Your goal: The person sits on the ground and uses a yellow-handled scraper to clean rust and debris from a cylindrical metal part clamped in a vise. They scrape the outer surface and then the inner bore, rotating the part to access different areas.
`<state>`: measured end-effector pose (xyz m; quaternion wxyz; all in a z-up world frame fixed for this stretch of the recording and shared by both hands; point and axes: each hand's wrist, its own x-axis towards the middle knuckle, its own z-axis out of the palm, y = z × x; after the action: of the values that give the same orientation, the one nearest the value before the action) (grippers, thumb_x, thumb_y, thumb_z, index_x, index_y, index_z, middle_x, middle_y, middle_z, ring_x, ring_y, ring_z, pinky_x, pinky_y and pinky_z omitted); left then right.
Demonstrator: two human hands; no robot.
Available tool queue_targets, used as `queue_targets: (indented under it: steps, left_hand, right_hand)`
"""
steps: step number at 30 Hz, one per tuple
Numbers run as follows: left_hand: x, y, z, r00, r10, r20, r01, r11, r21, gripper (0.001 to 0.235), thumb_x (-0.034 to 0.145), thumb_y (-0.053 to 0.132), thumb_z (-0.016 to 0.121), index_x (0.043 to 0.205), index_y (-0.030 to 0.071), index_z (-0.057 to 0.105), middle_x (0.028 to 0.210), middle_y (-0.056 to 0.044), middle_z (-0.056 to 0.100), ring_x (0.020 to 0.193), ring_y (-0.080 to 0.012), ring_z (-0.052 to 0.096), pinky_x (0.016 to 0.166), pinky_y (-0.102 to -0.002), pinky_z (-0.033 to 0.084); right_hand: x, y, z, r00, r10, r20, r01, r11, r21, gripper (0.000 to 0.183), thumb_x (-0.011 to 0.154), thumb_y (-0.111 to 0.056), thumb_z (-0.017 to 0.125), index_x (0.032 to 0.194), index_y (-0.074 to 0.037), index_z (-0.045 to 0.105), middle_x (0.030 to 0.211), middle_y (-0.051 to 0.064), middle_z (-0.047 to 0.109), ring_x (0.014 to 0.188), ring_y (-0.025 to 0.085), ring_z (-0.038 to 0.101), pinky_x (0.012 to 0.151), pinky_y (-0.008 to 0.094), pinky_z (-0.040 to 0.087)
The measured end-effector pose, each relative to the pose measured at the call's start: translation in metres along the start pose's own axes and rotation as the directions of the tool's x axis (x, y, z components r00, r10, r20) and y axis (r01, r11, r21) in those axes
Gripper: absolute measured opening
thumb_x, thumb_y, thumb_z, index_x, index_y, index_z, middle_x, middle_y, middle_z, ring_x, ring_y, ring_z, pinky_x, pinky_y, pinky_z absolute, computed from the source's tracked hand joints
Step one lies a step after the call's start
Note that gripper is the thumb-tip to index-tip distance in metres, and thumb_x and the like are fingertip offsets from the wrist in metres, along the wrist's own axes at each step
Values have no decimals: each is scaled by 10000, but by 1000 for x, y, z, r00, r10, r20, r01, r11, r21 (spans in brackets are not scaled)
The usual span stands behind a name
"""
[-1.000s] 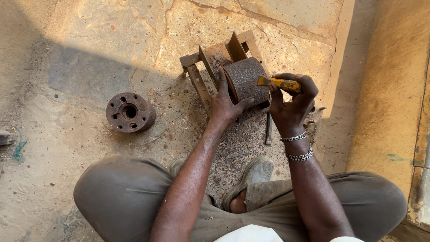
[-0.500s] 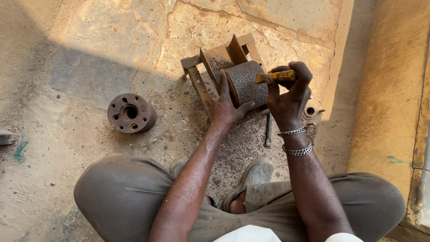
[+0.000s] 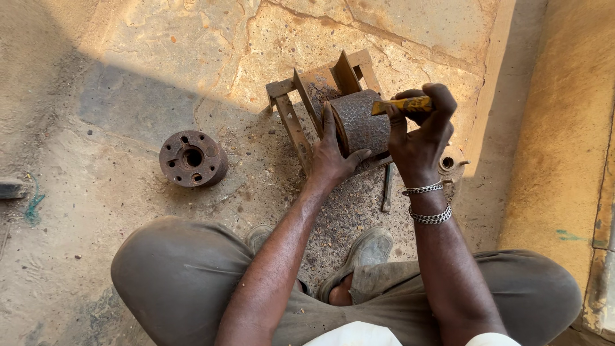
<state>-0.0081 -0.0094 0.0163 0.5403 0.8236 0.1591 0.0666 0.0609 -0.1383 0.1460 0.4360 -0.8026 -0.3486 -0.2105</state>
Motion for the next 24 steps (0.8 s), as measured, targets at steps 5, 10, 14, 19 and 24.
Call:
queue_targets:
  steps: [5, 10, 14, 19, 24]
  left_hand:
    - [-2, 2, 1, 996, -76, 42, 76, 997, -12, 1466, 693, 649, 831, 1605, 216, -231, 1591, -344, 375, 809, -241, 710, 889, -519, 638]
    - [-2, -2, -1, 1000, 9, -1, -9, 1000, -2, 1478, 703, 648, 852, 1599, 195, -233, 1616, -359, 324, 804, -222, 722, 891, -518, 633]
    - [1, 4, -2, 1000, -6, 3, 6, 1000, -14, 1496, 689, 626, 868, 1598, 178, -233, 1576, -362, 369, 736, -194, 721, 850, -480, 643]
    - [-3, 8, -4, 978, -171, 120, 182, 980, -85, 1524, 683, 642, 807, 1683, 164, -239, 1209, -311, 719, 611, -168, 655, 744, -348, 694]
    - [3, -3, -1, 976, 184, -119, -190, 981, -38, 1477, 697, 505, 931, 1563, 153, -212, 1546, -444, 329, 705, -199, 740, 662, -389, 694]
  right_hand:
    - [-4, 0, -3, 1000, -9, 18, 10, 999, -54, 580, 1085, -51, 761, 1384, -184, 283, 1154, 144, 723, 1050, 275, 780, 911, 361, 698]
    - [-7, -2, 3, 999, -9, -34, 9, 1000, -12, 579, 1081, -6, 741, 1387, -186, 284, 1166, 167, 721, 1070, 295, 780, 925, 381, 704]
    - [-7, 3, -4, 999, 23, -25, -23, 1000, -7, 594, 1067, 11, 747, 1383, -182, 283, 1169, 167, 715, 1080, 300, 775, 945, 381, 701]
    - [-26, 5, -4, 990, 135, -37, -133, 990, 52, 605, 1065, 39, 738, 1390, -182, 278, 1223, 162, 684, 1131, 288, 749, 960, 372, 691]
    - [-53, 22, 0, 989, 150, 1, -146, 965, 217, 686, 961, 67, 738, 1364, -209, 256, 1259, 194, 535, 1157, 295, 714, 969, 419, 670]
